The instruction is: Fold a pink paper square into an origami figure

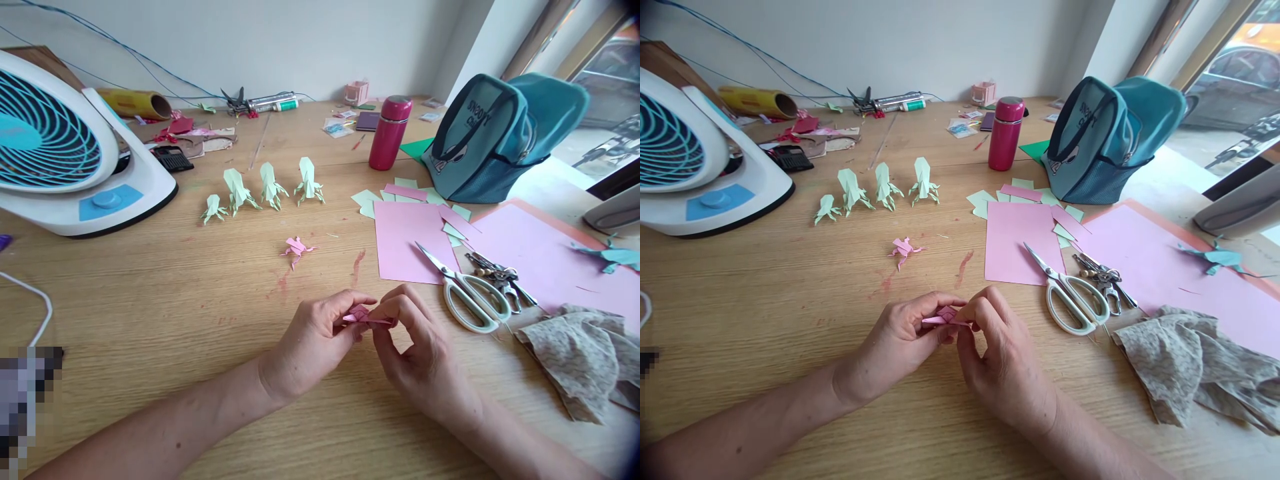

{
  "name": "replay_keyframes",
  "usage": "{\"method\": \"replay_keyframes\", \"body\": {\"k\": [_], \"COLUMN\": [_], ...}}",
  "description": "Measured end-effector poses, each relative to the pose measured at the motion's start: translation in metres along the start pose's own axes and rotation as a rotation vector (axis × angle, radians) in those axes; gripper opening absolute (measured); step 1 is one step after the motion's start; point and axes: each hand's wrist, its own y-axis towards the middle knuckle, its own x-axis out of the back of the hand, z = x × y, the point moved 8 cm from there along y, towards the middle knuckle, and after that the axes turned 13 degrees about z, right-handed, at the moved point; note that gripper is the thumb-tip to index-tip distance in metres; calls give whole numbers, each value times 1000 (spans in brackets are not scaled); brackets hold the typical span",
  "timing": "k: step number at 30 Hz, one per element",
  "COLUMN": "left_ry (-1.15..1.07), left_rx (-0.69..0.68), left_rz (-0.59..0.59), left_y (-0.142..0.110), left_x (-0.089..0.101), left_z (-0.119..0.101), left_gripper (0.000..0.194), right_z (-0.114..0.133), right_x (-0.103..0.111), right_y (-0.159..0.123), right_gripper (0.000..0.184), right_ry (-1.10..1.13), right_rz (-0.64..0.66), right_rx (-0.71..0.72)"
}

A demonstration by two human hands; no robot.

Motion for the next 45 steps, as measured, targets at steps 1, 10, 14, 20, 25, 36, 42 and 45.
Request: {"method": "replay_keyframes", "body": {"k": [1, 10, 14, 20, 25, 36, 42, 45], "left_ry": [18, -9, -109, -111, -169, -177, -263, -339], "left_rx": [-17, -7, -17, 75, 13, 19, 16, 4], "left_rz": [-7, -11, 14, 94, 180, 64, 23, 19], "left_y": [0, -1, 2, 3, 2, 3, 4, 5], "left_x": [0, -2, -1, 0, -3, 2, 7, 7], "left_z": [-3, 1, 1, -2, -12, -2, 1, 2], "left_gripper": [23, 30, 27, 30, 29, 19, 9, 10], "right_z": [0, 1, -2, -3, -6, -13, -8, -5], "right_x": [0, -1, 1, 4, 6, 0, 5, 7], "right_y": [0, 1, 3, 5, 5, 3, 5, 5], "right_gripper": [26, 26, 24, 21, 16, 13, 15, 18], "right_ry": [-6, -11, 107, 142, 146, 217, 184, 175], "right_rz": [-5, -18, -13, -16, -24, 18, -16, -25], "right_rx": [2, 13, -9, -22, -40, -87, -29, -2]}}
